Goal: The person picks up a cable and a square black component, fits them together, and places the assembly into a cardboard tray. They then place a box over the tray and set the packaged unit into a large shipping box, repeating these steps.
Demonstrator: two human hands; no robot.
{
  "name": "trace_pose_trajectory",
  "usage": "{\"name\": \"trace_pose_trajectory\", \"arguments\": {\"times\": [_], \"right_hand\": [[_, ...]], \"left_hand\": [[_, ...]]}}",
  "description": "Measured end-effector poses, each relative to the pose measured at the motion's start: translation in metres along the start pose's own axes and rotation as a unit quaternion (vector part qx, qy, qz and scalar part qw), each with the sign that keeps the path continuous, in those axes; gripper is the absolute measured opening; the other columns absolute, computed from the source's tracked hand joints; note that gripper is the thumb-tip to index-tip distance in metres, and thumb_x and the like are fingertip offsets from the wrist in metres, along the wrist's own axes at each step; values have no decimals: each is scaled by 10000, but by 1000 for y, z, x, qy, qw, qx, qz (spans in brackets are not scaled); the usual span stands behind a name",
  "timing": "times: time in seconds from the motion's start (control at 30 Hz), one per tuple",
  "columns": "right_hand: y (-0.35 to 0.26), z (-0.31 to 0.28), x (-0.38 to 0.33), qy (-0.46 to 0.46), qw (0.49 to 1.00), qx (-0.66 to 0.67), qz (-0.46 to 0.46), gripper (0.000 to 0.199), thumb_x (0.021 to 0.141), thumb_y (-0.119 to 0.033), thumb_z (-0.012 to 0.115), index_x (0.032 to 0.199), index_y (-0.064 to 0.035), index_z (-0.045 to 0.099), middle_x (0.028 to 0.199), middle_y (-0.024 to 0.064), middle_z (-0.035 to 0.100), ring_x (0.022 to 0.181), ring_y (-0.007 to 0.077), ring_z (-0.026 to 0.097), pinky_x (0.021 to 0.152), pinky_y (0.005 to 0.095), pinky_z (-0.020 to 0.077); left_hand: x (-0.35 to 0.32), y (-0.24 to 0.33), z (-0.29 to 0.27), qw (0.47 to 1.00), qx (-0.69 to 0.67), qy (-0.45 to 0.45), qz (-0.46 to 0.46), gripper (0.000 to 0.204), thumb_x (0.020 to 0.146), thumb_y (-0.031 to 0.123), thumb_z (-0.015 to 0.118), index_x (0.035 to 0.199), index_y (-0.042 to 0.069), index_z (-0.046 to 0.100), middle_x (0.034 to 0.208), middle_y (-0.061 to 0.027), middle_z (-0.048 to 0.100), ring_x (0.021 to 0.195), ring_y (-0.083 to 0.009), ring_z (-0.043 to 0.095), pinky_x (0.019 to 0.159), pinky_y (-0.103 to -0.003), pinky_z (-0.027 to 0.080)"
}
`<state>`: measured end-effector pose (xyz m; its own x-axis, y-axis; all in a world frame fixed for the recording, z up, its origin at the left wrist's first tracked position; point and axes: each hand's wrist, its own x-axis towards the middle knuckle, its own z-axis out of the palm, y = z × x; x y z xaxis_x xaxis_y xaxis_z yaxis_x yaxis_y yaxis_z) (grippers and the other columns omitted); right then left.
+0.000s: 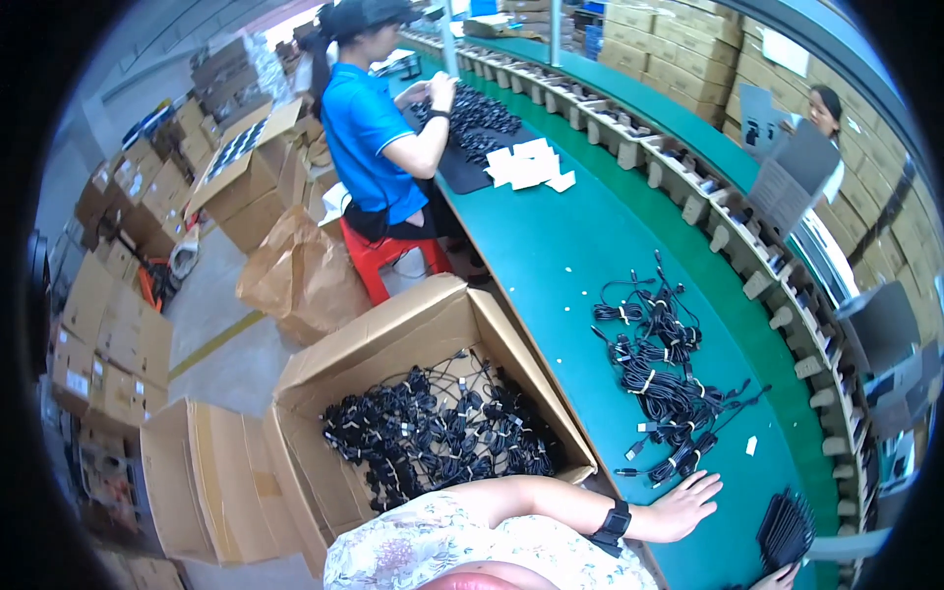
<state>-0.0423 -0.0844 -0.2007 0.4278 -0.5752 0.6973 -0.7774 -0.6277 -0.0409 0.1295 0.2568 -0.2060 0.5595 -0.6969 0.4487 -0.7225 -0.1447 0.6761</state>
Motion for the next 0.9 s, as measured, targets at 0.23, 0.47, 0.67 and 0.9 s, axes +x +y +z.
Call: {"name": "trace_pose_trajectory", "arguments": {"times": [0.23, 0.47, 0.67, 0.9], "right_hand": [[30, 25, 6, -62, 994, -30, 81, 369, 948, -391, 395, 1252, -223, 521, 1129, 120, 571, 1004, 309, 540, 844, 409, 436], [26, 6, -10, -24, 995, -9, 95, 353, 940, -367, 422, 1243, -222, 529, 1150, 101, 565, 1041, 301, 521, 871, 406, 422], [-24, -46, -2, -23, 992, 54, 113, 323, 895, -331, 518, 1175, -188, 588, 1120, 129, 585, 1038, 305, 529, 902, 392, 417], [-14, -84, 34, -154, 988, -33, -2, 287, 883, -270, 532, 1143, -166, 596, 1043, 67, 611, 986, 271, 555, 818, 379, 458]], "left_hand": [[-1, 5, -7, 1000, 27, -14, 5, 308, 745, 64, 559, 1041, -15, 521, 1323, -242, 368, 1313, -381, 249, 1100, -500, 159], [-6, 11, -12, 1000, 28, -1, 4, 320, 757, 72, 560, 1071, 24, 529, 1318, -221, 381, 1313, -347, 268, 1091, -497, 185], [-3, 8, -25, 997, 49, -22, 47, 267, 754, 89, 586, 1019, 78, 553, 1277, -144, 464, 1277, -321, 348, 1069, -506, 227], [9, 8, -42, 995, -74, -58, 45, 176, 803, 67, 560, 976, 84, 589, 1190, -111, 556, 1217, -309, 439, 1059, -495, 243]]}}
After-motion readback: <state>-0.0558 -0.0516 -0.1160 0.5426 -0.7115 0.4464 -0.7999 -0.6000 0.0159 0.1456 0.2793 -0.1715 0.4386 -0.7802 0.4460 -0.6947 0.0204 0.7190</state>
